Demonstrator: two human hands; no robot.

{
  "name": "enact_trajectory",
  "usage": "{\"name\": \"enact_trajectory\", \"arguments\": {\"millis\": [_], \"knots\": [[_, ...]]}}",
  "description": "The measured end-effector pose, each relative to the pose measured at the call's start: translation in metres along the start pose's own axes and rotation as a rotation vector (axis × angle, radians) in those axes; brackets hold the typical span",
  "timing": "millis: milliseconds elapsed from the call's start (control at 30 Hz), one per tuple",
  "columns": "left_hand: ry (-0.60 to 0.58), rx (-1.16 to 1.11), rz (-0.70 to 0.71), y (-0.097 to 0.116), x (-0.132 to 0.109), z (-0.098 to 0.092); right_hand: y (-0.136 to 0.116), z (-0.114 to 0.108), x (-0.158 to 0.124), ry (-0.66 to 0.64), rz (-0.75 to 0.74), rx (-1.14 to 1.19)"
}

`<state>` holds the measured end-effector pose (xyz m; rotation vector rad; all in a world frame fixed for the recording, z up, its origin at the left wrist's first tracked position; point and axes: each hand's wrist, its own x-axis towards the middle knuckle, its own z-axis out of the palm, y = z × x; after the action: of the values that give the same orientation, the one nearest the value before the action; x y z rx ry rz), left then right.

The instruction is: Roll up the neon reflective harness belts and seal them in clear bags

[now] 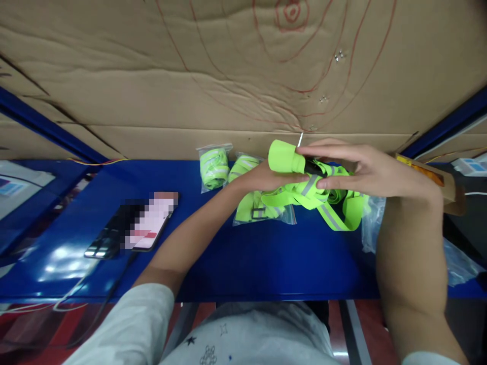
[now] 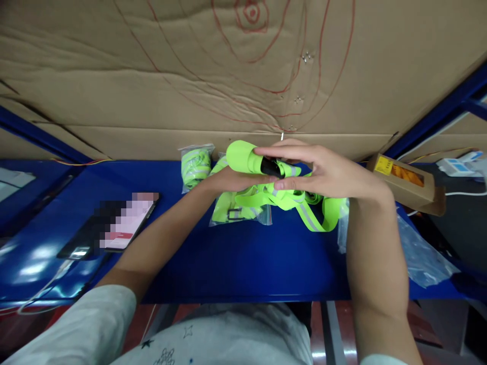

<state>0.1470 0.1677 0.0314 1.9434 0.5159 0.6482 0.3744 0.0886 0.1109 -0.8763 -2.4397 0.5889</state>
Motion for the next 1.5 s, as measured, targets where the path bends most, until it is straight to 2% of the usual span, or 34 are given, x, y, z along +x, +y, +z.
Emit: {"name": "enact_trajectory", "arguments": {"millis": [100, 200, 267, 333, 433, 500, 567, 600, 633, 667, 700, 767, 833, 1000, 1200, 1333, 1367, 1433, 1467, 1500], "knots": [[0.043, 0.012, 0.015, -0.005, 0.001, -0.006, -0.005, 0.002, -0.001, 0.151, 0.099, -0.041], [-0.010, -0.076, 0.066, -0.001, -0.001, -0.016, -0.004, 0.004, 0.002, 0.337, 0.212, -0.145], [-0.008, -0.147, 0.020, 0.002, -0.003, -0.028, 0.000, 0.003, 0.003, 0.423, 0.266, -0.215], [0.108, -0.158, -0.053, 0.003, -0.003, -0.043, 0.003, 0.000, 0.002, 0.466, 0.301, -0.240], [0.379, -0.086, -0.107, 0.000, 0.000, -0.060, 0.004, -0.005, 0.000, 0.472, 0.350, -0.192], [0.566, -0.016, -0.094, 0.001, 0.001, -0.060, 0.003, -0.004, 0.001, 0.471, 0.384, -0.150], [0.704, 0.133, 0.007, 0.011, -0.002, -0.051, 0.002, 0.000, 0.005, 0.482, 0.397, -0.137], [0.708, 0.244, 0.099, 0.018, -0.005, -0.043, 0.002, 0.002, 0.007, 0.475, 0.397, -0.137], [0.660, 0.427, 0.219, 0.027, -0.008, -0.035, 0.001, 0.005, 0.009, 0.461, 0.391, -0.136], [0.563, 0.619, 0.336, 0.036, -0.012, -0.027, 0.001, 0.008, 0.012, 0.442, 0.384, -0.133], [0.452, 0.765, 0.368, 0.043, -0.015, -0.020, 0.001, 0.011, 0.014, 0.423, 0.375, -0.125], [0.342, 0.920, 0.332, 0.052, -0.019, -0.010, 0.000, 0.016, 0.017, 0.396, 0.360, -0.103], [0.324, 0.936, 0.259, 0.052, -0.019, -0.007, 0.000, 0.019, 0.019, 0.392, 0.356, -0.084], [0.164, 0.828, 0.251, 0.041, -0.017, -0.015, 0.007, 0.024, 0.020, 0.366, 0.313, -0.075], [0.283, 0.886, 0.016, 0.043, -0.018, -0.005, 0.004, 0.037, 0.028, 0.370, 0.344, -0.192], [0.311, 0.836, -0.085, 0.048, -0.014, -0.009, -0.005, 0.031, 0.027, 0.396, 0.442, -0.219], [0.341, 0.839, -0.103, 0.048, -0.014, -0.015, -0.006, 0.026, 0.023, 0.457, 0.456, -0.215], [0.468, 0.813, -0.118, 0.048, -0.015, -0.034, -0.003, 0.010, 0.010, 0.675, 0.456, -0.152], [0.553, 0.776, -0.109, 0.049, -0.017, -0.048, 0.001, 0.000, 0.002, 0.819, 0.436, -0.066], [0.691, 0.664, -0.071, 0.050, -0.020, -0.063, 0.005, -0.011, -0.008, 0.944, 0.400, 0.007]]}}
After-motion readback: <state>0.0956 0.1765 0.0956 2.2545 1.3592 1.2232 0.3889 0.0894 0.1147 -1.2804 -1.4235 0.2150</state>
